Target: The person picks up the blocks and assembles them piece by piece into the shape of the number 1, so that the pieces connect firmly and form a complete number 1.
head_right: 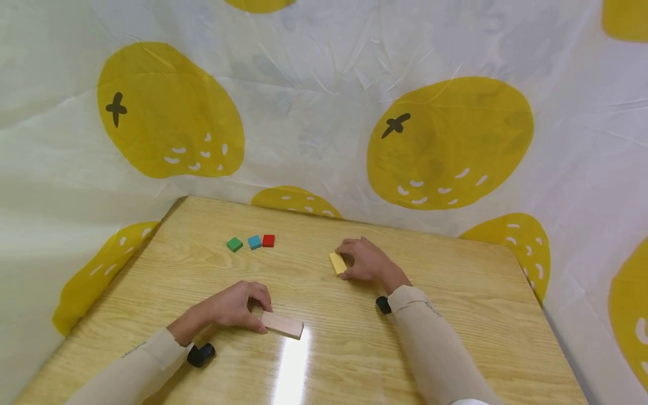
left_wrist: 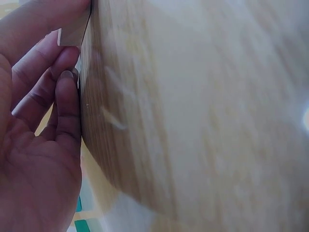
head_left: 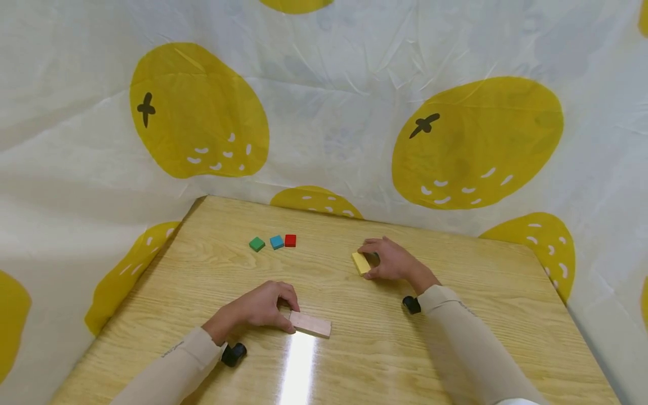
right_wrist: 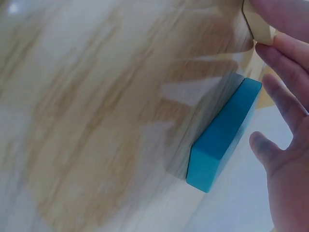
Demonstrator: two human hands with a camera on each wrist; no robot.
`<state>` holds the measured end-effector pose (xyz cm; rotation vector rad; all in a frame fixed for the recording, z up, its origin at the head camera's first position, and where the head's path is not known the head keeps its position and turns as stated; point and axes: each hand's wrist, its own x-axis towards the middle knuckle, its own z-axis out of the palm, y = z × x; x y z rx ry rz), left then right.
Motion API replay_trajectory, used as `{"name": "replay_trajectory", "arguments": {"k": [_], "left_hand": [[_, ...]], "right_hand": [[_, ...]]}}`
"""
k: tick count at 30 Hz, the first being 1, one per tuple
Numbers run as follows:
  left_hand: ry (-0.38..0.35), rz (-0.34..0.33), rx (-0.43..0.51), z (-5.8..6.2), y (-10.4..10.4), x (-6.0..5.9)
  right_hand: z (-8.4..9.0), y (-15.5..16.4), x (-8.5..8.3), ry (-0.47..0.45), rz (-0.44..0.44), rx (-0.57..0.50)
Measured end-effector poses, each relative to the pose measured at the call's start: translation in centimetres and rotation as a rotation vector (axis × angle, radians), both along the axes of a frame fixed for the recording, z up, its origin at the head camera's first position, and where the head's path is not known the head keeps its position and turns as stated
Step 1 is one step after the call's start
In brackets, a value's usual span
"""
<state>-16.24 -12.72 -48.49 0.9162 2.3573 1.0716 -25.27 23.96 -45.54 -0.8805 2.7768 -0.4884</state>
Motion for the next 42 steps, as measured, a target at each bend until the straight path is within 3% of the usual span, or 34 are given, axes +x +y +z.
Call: {"name": "replay_trajectory", "arguments": {"k": [9,19,33,42], "left_hand": [[0.016,-0.005,-0.010,0.2,0.0,0.1],[0.017,-0.001,-0.013,0.2,0.0,0.0],[0.007,0.001,-0.007,0.4,0.1,0.2],[0.008,0.006,-0.024,0.3,0.1,0.2]], "right_hand": [[-0.6,-0.4,-0.1,0.066,0.013,-0.030],[-0.3,-0.7,0.7,0.108,-0.038,-0.096],[-0.5,-1.0,1.8,0.040,-0.081,-0.292],[-0.8,-1.5,2.5,0.023,-0.089,-0.331]]}}
